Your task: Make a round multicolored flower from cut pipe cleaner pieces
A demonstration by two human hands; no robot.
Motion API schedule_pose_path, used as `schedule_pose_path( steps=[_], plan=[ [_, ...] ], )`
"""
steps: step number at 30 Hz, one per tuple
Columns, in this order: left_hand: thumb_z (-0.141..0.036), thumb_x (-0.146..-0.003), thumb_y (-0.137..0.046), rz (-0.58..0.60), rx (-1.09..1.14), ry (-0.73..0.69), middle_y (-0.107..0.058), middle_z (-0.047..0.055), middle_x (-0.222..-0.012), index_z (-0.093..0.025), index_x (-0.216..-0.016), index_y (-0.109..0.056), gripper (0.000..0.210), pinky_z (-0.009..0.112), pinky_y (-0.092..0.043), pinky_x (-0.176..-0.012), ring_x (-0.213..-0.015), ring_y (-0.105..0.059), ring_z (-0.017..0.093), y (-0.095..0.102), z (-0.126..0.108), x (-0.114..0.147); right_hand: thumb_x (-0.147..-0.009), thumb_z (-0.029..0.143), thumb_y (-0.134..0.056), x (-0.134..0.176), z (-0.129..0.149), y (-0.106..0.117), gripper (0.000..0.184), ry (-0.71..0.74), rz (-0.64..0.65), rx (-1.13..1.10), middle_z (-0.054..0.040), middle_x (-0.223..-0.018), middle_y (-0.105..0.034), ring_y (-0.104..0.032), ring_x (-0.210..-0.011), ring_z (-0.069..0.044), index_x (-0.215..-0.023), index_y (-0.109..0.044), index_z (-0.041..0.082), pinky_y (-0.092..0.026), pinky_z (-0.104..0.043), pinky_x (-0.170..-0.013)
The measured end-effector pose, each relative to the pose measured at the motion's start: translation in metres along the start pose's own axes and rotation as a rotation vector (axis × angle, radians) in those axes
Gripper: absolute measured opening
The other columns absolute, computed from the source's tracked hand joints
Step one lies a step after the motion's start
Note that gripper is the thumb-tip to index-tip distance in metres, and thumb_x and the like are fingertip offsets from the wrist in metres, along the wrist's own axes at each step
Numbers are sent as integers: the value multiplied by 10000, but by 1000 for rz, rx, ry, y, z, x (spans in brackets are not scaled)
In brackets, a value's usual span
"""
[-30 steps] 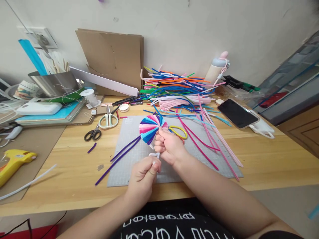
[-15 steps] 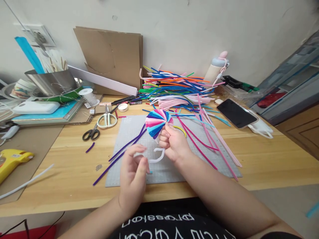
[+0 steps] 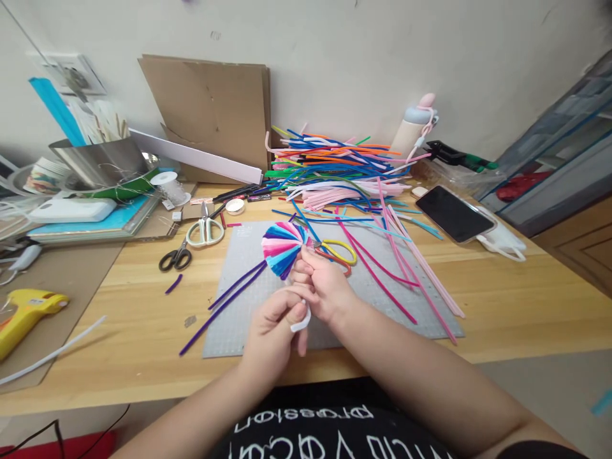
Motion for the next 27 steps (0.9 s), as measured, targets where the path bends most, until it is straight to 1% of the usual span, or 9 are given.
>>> schedule_pose_path(
  steps=[1,3,5,9,13,18,23,25,27],
  plan=[
    [-274,-901,-454,3,157,107,-478,-38,-632,-181,-739,-552,211,183,-270,-398,-390,-388,31,-2,3,1,-832,306,-608,0,0,0,346,10,-9,4,112,-415,-298,-193,-325,-18,-624,-362,181,-125,-119,-297],
    [-291,-910,-434,-3,404,263,-385,-75,-560,-178,-745,-516,216,174,-143,-344,-296,-214,-2,-5,5,3,-824,304,-616,0,0,0,328,24,-26,18,114,-416,-301,-187,-325,-17,-637,-377,179,-114,-117,-297],
    [-286,-905,-448,-16,531,339,-344,-83,-539,-168,-715,-480,226,166,-116,-337,-288,-175,-8,-5,5,4,-833,298,-601,-1,0,1,299,22,-53,38,115,-417,-307,-184,-324,-15,-655,-393,177,-110,-113,-299],
    [-273,-886,-487,-44,611,409,-344,-86,-536,-157,-695,-448,227,146,-124,-329,-287,-181,-16,-4,4,4,-885,264,-516,-1,0,2,255,8,-81,62,117,-411,-301,-178,-320,-15,-673,-409,171,-111,-109,-303],
    [-261,-868,-513,-57,609,413,-397,-78,-578,-154,-685,-431,227,133,-136,-318,-283,-201,-25,-3,5,5,-895,251,-494,0,0,2,253,-2,-72,72,116,-409,-299,-179,-318,-14,-672,-410,167,-113,-104,-301],
    [-269,-864,-516,-58,590,401,-409,-74,-609,-158,-673,-407,246,135,-135,-314,-291,-199,-25,-4,5,6,-840,269,-582,-1,2,3,265,-7,-43,97,122,-408,-296,-183,-322,-10,-665,-414,163,-120,-99,-298],
    [-319,-886,-480,-11,457,373,-391,-75,-589,-164,-719,-452,230,159,-128,-328,-295,-194,-16,-6,9,9,-788,298,-635,1,5,2,290,74,-13,203,123,-397,-299,-177,-324,-11,-647,-417,168,-121,-105,-305],
    [-324,-888,-477,-7,317,305,-486,-42,-708,-161,-750,-492,214,173,-195,-343,-311,-285,-17,-1,10,14,-770,317,-649,3,10,-1,306,143,24,285,123,-388,-296,-172,-321,-11,-629,-421,171,-126,-109,-310],
    [-321,-886,-475,-93,149,164,-547,19,-948,-152,-722,-507,238,205,-348,-427,-405,-438,5,9,7,17,-752,344,-662,7,15,-6,309,203,50,360,124,-380,-297,-169,-319,-10,-623,-442,168,-135,-115,-316]
  ],
)
Point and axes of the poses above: each hand's wrist, its own x-axis away from the middle knuckle, its own y-axis out of the back of the hand, z = x × y, the point moved 2 cm from there along -x, towards the middle knuckle
